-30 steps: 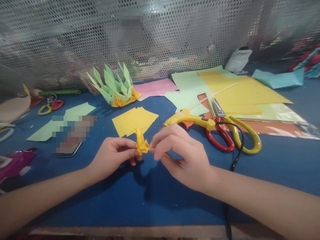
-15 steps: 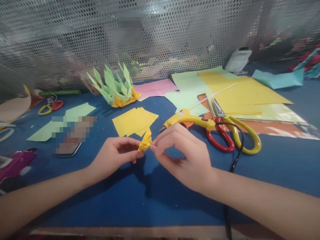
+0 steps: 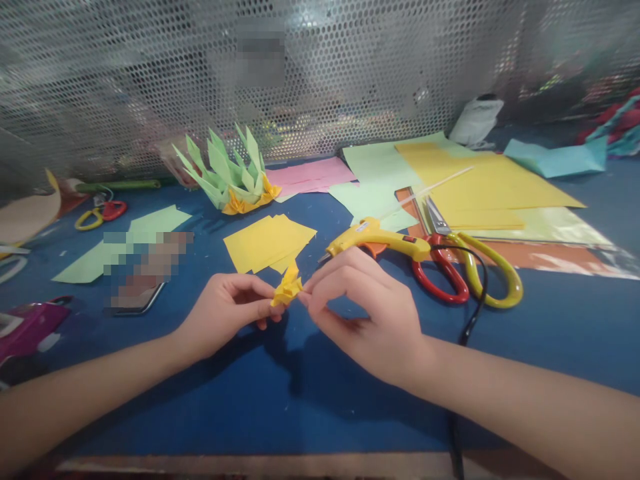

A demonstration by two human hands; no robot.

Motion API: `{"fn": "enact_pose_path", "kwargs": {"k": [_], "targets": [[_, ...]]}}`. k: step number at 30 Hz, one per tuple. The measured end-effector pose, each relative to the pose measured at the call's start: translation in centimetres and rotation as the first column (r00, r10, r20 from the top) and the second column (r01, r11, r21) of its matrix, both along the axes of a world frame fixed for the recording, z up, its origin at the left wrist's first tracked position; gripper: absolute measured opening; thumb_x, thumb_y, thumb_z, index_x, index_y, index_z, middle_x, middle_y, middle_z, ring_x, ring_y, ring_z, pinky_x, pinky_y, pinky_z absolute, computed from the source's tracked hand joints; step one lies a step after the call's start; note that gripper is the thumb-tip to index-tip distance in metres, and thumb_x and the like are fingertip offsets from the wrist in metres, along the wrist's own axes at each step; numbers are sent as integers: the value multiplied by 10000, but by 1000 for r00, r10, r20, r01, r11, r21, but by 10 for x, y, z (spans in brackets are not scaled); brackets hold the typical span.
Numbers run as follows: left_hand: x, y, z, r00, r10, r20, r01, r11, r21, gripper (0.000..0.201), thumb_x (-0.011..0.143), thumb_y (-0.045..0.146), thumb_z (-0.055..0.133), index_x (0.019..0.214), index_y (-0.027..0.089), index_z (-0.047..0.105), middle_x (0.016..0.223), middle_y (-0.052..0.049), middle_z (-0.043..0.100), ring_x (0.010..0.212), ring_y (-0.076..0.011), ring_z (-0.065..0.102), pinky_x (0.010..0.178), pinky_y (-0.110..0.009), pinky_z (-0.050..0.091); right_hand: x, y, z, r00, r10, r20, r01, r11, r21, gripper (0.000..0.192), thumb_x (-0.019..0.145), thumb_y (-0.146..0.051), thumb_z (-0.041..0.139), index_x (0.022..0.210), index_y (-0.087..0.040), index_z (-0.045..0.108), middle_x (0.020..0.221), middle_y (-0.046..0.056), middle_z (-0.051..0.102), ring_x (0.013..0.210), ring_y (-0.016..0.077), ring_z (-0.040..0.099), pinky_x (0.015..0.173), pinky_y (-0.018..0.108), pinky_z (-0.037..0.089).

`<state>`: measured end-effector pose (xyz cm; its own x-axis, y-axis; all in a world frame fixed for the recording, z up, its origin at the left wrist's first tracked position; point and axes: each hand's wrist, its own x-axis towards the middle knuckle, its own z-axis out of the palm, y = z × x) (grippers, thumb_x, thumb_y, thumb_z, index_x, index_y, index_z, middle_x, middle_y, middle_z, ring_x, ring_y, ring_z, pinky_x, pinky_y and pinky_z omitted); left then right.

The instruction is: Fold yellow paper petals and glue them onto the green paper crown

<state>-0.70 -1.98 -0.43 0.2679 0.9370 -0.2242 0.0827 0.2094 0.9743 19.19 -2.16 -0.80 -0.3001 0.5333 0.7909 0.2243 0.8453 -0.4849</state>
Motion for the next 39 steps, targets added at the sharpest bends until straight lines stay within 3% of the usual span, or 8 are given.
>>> {"fn": "enact_pose_path", "kwargs": {"k": [24, 39], "targets": [[1, 0, -1, 990, -46, 133, 43, 999, 20, 231, 553, 149, 831, 554, 117, 602, 555, 29, 631, 497, -74, 597, 509, -155, 506, 5, -1, 0, 997, 39, 59, -39, 999, 0, 266, 744, 49, 574, 792, -211, 541, 817, 7, 602, 749, 117, 595, 646, 269, 517], [-5, 8, -10, 951, -12, 309, -5, 998, 55, 150, 640, 187, 810, 754, 186, 715, 710, 27, 702, 556, -55, 568, 497, -134, 504, 3, 10, -12, 983, -167, -78, 129, 925, -358, 197, 799, -29, 545, 778, -225, 539, 842, 10, 616, 858, 162, 605, 764, 320, 496]]}}
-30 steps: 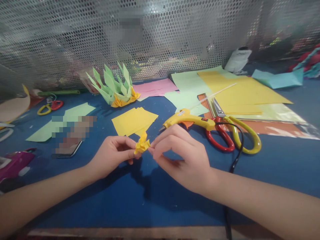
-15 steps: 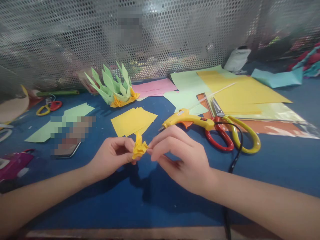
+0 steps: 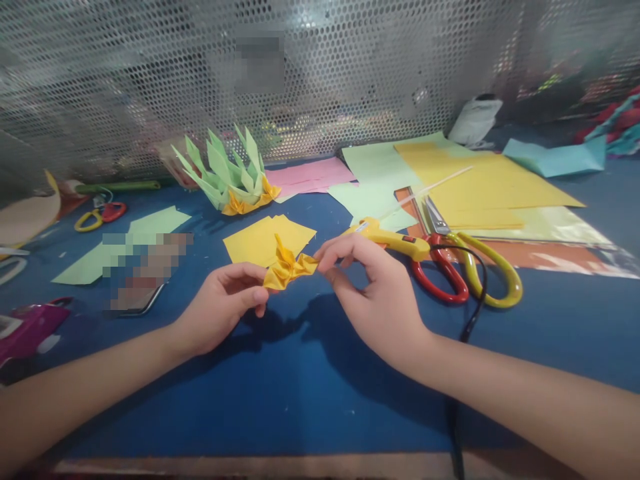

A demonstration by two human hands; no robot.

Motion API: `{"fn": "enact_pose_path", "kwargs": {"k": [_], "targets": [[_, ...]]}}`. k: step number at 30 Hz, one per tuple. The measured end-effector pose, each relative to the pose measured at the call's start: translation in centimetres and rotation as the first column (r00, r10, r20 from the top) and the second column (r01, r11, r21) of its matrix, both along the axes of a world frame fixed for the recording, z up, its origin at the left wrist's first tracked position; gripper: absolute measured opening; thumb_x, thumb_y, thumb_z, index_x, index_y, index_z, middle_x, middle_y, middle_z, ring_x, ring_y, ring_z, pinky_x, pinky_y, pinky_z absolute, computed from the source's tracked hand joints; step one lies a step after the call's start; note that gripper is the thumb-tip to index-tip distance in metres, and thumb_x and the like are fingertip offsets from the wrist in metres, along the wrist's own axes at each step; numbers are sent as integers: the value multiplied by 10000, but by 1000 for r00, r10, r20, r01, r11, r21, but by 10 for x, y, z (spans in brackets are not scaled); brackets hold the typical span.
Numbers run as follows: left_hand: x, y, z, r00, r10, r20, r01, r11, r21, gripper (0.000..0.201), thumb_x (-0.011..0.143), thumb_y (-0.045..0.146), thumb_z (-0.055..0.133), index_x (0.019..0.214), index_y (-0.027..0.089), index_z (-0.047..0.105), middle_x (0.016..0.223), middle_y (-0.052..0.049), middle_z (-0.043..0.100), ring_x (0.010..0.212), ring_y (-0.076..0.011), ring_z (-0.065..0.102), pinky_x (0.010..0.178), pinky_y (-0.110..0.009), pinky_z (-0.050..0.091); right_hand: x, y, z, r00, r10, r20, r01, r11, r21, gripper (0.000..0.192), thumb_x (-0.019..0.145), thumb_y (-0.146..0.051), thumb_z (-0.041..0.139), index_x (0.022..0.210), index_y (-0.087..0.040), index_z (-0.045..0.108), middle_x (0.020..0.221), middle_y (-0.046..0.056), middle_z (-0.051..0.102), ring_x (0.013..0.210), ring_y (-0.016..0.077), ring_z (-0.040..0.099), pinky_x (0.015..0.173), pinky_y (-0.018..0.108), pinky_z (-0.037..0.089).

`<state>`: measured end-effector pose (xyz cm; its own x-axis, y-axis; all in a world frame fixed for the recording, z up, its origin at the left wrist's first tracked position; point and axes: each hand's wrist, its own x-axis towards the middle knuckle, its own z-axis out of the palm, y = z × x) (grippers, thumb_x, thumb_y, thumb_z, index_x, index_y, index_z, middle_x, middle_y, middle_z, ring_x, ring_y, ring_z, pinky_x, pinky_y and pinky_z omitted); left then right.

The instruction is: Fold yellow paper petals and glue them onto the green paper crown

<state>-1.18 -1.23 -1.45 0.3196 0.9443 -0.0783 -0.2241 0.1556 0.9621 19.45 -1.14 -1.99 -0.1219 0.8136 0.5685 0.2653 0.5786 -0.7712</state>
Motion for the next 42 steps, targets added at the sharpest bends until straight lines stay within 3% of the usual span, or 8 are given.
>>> {"fn": "enact_pose_path", "kwargs": {"k": [7, 9, 14, 20, 26, 31, 36, 42], "targets": [[-1, 1, -1, 995, 48, -87, -48, 999, 2, 119, 650, 216, 801, 754, 188, 750, 747, -9, 717, 576, -73, 566, 507, -158, 501, 0, 2, 0, 1000, -22, 16, 22, 1000, -15, 160, 791, -69, 562, 764, -225, 537, 806, 13, 620, 836, 175, 606, 723, 319, 489], [-1, 0, -1, 990, 54, -131, -51, 998, 24, 108, 670, 208, 783, 773, 189, 756, 767, -16, 715, 589, -77, 568, 516, -159, 504, -1, 0, 2, 997, -10, 81, 10, 1000, 6, 151, 784, -92, 565, 850, -227, 550, 875, 24, 624, 862, 180, 596, 742, 324, 473], [1, -3, 6, 967, -17, -252, 53, 990, 134, 135, 737, 129, 684, 813, 208, 762, 806, 0, 673, 606, -66, 574, 542, -148, 512, -3, -6, 6, 949, 80, 305, -76, 997, -23, 454, 753, -210, 651, 1178, -232, 491, 1050, 58, 583, 1000, 221, 545, 855, 388, 433], [3, -9, 11, 932, -68, -356, 126, 982, 144, 109, 747, 133, 665, 829, 163, 729, 776, -3, 666, 598, -63, 591, 561, -134, 516, -4, -5, 5, 905, 39, 424, -97, 989, 115, 78, 775, -242, 674, 835, -271, 635, 884, 32, 569, 932, 233, 522, 794, 419, 390], [3, -9, 10, 937, -82, -340, 122, 988, 97, 118, 705, 169, 712, 819, 149, 687, 767, -11, 683, 686, -106, 633, 611, -161, 530, -5, -8, 9, 914, 258, 312, -280, 960, 25, 180, 718, -53, 605, 752, -209, 522, 731, -20, 600, 700, 125, 556, 672, 286, 445], [2, -9, 9, 916, -107, -387, 148, 986, 78, 82, 735, 218, 700, 773, 146, 697, 730, -10, 681, 631, -92, 602, 593, -164, 497, -6, -10, 9, 927, 268, 264, -269, 963, -32, 177, 723, -59, 598, 804, -207, 543, 733, -19, 611, 654, 102, 564, 597, 224, 467], [2, -8, 9, 922, -139, -362, 161, 986, 31, 77, 733, 221, 710, 761, 152, 690, 703, 6, 670, 588, -73, 573, 544, -150, 463, -4, -9, 8, 915, 294, 278, -328, 941, 84, 225, 744, -37, 592, 872, -221, 597, 781, 2, 627, 737, 125, 578, 675, 273, 485], [3, -6, 11, 965, -178, -191, 169, 984, -59, 61, 694, 177, 745, 667, 149, 697, 661, 2, 693, 619, -81, 601, 597, -159, 473, -5, -8, 11, 912, 187, 364, -305, 904, 299, 250, 763, -12, 570, 907, -216, 585, 836, 16, 649, 746, 119, 609, 662, 298, 457]]}}
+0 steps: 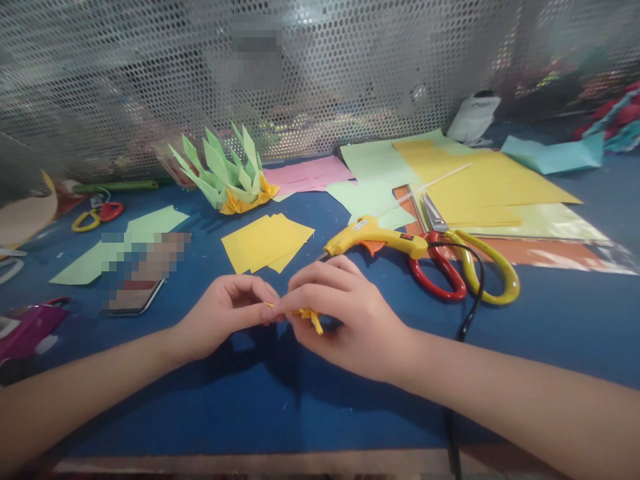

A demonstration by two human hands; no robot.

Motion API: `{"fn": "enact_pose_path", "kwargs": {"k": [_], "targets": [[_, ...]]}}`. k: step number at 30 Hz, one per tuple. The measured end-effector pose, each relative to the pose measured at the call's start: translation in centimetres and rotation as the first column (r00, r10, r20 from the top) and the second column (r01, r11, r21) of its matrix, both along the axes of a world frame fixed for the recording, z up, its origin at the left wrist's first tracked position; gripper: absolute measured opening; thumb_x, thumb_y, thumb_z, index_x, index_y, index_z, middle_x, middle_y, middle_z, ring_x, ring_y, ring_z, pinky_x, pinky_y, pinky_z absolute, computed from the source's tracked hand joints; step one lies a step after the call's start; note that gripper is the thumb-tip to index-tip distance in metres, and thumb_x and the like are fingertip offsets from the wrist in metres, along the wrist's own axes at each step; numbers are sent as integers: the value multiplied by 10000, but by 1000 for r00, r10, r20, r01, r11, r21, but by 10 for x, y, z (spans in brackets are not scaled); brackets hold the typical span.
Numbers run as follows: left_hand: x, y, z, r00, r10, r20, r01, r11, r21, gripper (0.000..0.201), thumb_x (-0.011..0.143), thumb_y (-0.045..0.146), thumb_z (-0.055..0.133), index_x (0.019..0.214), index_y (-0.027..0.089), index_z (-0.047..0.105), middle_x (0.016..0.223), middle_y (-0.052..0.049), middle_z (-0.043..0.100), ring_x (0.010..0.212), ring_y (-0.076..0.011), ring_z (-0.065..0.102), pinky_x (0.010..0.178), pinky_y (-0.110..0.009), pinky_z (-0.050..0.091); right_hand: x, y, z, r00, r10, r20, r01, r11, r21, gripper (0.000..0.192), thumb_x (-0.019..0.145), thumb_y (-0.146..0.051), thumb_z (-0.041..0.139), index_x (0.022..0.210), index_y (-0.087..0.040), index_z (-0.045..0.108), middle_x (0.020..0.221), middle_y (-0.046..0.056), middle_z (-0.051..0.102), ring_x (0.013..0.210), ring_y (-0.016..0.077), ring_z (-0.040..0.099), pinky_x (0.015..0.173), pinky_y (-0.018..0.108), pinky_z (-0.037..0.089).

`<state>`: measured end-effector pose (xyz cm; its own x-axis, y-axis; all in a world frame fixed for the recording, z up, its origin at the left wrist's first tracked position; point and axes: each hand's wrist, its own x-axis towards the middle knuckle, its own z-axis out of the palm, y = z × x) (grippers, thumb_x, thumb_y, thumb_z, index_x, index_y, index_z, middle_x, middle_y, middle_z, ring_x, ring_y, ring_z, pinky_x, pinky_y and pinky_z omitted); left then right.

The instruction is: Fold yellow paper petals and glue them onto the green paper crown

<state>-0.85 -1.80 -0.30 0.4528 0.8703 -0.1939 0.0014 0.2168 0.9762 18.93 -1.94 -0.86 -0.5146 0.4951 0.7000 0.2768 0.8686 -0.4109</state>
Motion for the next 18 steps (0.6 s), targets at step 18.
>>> {"fn": "enact_pose_path", "kwargs": {"k": [18], "targets": [[-4, 2, -1, 998, -52, 42, 54, 998, -35, 95, 693, 136, 761, 731, 224, 759, 745, 27, 735, 682, -65, 646, 660, -116, 513, 6, 2, 0, 996, 56, 62, -65, 986, 155, 197, 785, -9, 591, 906, -163, 604, 840, 64, 683, 722, 112, 612, 665, 306, 468]]}}
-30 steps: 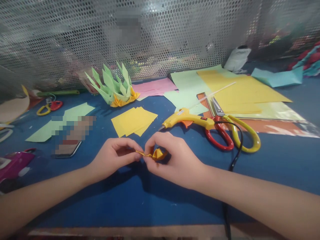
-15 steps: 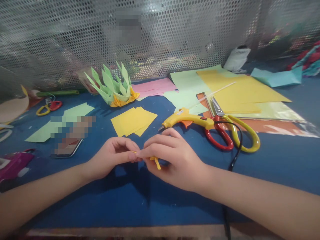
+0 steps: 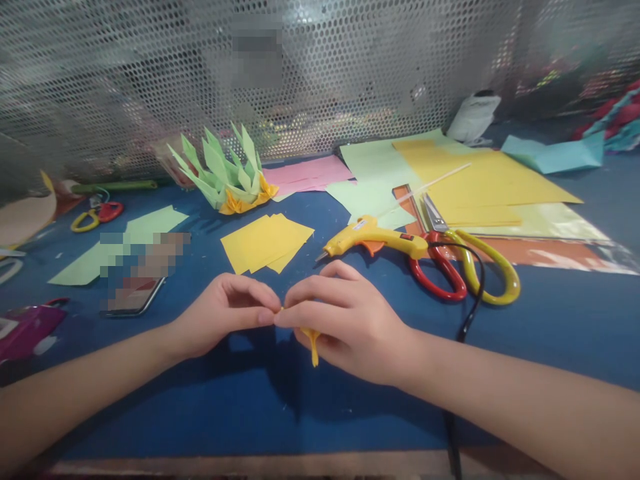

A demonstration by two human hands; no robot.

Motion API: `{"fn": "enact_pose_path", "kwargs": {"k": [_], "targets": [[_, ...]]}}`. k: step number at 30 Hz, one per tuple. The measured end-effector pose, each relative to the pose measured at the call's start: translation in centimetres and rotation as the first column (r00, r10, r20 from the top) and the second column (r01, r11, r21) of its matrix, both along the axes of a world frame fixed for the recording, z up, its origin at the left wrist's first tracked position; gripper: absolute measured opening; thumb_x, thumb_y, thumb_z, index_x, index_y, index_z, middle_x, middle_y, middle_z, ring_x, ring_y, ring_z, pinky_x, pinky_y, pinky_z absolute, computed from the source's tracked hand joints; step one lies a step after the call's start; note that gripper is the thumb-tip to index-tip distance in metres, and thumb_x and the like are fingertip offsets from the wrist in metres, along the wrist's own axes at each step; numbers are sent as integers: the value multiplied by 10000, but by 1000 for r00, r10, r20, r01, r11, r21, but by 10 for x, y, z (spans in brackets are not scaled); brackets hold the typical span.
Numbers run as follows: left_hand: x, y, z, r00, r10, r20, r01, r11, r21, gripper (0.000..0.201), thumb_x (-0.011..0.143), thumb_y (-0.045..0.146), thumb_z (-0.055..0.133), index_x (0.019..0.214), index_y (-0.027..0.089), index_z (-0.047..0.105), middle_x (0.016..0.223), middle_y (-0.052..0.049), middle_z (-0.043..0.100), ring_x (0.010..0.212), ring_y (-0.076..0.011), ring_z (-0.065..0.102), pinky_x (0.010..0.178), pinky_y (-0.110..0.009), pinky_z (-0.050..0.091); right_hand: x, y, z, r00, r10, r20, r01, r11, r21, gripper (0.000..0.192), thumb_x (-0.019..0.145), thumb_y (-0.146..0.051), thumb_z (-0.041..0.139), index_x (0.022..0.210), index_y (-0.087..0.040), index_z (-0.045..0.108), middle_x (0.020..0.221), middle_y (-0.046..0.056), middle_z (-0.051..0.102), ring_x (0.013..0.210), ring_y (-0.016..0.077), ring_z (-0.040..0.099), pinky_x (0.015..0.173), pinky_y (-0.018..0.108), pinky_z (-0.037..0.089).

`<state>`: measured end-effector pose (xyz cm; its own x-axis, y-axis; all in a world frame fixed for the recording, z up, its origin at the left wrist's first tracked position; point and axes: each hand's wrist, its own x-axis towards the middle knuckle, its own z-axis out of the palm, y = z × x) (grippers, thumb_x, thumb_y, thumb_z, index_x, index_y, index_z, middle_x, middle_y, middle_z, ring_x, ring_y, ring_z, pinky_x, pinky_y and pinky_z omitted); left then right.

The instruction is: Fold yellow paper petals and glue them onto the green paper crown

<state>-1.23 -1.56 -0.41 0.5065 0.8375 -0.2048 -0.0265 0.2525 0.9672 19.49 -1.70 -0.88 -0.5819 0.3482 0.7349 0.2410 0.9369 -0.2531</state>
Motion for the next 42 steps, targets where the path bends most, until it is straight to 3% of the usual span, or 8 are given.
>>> {"fn": "enact_pose_path", "kwargs": {"k": [10, 15, 18, 22, 25, 31, 42], "targets": [[0, -1, -1, 1000, 14, 12, -15, 998, 54, 173, 647, 82, 773, 729, 234, 762, 727, 34, 721, 665, -70, 629, 641, -125, 519, 3, -1, 0, 1000, -3, 17, 2, 1000, 31, 178, 792, -13, 605, 901, -153, 622, 869, 82, 672, 733, 127, 614, 641, 296, 483], [2, -5, -3, 997, 71, -28, -63, 975, 214, 152, 679, 89, 753, 751, 223, 765, 727, 18, 711, 654, -76, 626, 619, -132, 517, 4, -5, -2, 999, -43, 18, 43, 999, 16, 173, 821, -37, 593, 930, -169, 610, 889, 69, 674, 751, 132, 621, 647, 302, 484], [3, -9, -3, 992, 126, -32, -105, 922, 372, 171, 714, 84, 723, 781, 236, 766, 762, 14, 712, 697, -85, 639, 648, -143, 525, 4, -6, -2, 999, -47, 20, 47, 999, 9, 190, 819, -24, 586, 946, -163, 615, 898, 74, 668, 769, 137, 620, 655, 304, 488], [3, -12, -3, 972, 225, -69, -133, 768, 627, 208, 730, 67, 702, 842, 232, 764, 770, 5, 699, 701, -81, 629, 632, -133, 509, 4, -6, -2, 998, -61, 14, 62, 998, -12, 285, 781, 22, 599, 993, -167, 628, 920, 77, 657, 802, 142, 619, 671, 299, 494], [2, -11, -2, 962, 255, -99, -116, 708, 697, 198, 744, 75, 692, 860, 220, 759, 776, 1, 691, 693, -77, 619, 603, -129, 495, 4, -6, -1, 998, -64, 6, 65, 998, -27, 317, 779, 30, 587, 1019, -174, 618, 952, 78, 657, 824, 138, 622, 698, 297, 497], [4, -9, -1, 967, 238, -97, -118, 747, 654, 170, 741, 61, 684, 807, 208, 742, 777, 14, 698, 716, -73, 627, 671, -130, 506, 2, -8, 3, 997, -54, -49, 48, 992, -114, 293, 786, 40, 505, 926, -216, 526, 946, 52, 669, 850, 138, 645, 714, 275, 526], [3, -7, -5, 962, 274, -21, -221, 817, 532, 156, 698, 34, 630, 640, 176, 607, 693, 33, 614, 690, -73, 574, 673, -169, 484, 3, -2, -4, 987, -145, -73, 129, 974, -188, 196, 804, -55, 582, 840, -233, 507, 951, 42, 608, 860, 131, 638, 760, 243, 550]]}}
